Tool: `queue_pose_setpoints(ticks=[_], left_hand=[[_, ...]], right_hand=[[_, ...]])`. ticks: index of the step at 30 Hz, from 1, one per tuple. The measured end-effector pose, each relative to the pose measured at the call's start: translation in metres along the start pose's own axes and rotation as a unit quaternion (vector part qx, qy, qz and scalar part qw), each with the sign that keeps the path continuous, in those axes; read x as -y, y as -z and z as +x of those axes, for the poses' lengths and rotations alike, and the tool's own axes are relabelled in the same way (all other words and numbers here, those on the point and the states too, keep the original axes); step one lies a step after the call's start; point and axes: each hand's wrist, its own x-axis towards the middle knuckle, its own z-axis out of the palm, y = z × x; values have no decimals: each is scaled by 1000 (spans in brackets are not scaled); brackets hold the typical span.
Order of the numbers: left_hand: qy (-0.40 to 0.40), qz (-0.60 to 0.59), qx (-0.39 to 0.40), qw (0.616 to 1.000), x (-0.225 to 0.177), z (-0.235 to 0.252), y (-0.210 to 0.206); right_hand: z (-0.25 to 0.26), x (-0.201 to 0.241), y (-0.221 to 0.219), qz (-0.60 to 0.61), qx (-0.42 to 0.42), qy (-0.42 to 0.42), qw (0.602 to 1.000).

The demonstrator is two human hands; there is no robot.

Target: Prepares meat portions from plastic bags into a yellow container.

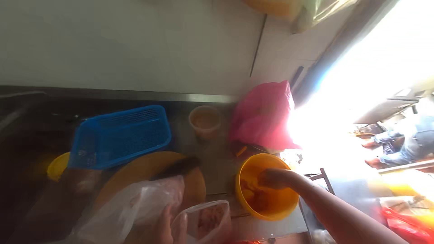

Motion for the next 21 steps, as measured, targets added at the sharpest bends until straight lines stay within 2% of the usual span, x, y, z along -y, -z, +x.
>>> queue_pose_setpoints(ticks=[2,4,6,9,11,13,16,18,21], left_hand=[[-55,95,-54,992,-25,7,1],[-108,112,-59,986,-60,17,-3],[-143,102,-15,984,-103,26,-18],[-72,62,144,985,-142,47,-67],[-10,34,206,978,-145,64,-99],[-2,8,167,986,-148,72,-112],[-34,-27,108,993,-141,65,-122],[-50,-42,88,994,-135,64,-125],[-56,-43,87,994,-134,69,-125]], right_hand=[[37,-19,-14,-13,44,7,999],[64,-23,-24,12,22,23,999],[73,-6,-25,55,-9,31,998],[67,35,-26,140,12,7,990],[82,25,-53,123,60,50,989],[66,25,-61,49,122,48,990],[31,36,-52,-186,208,81,957],[22,38,-39,-235,218,77,944],[43,21,-23,-208,156,50,964]])
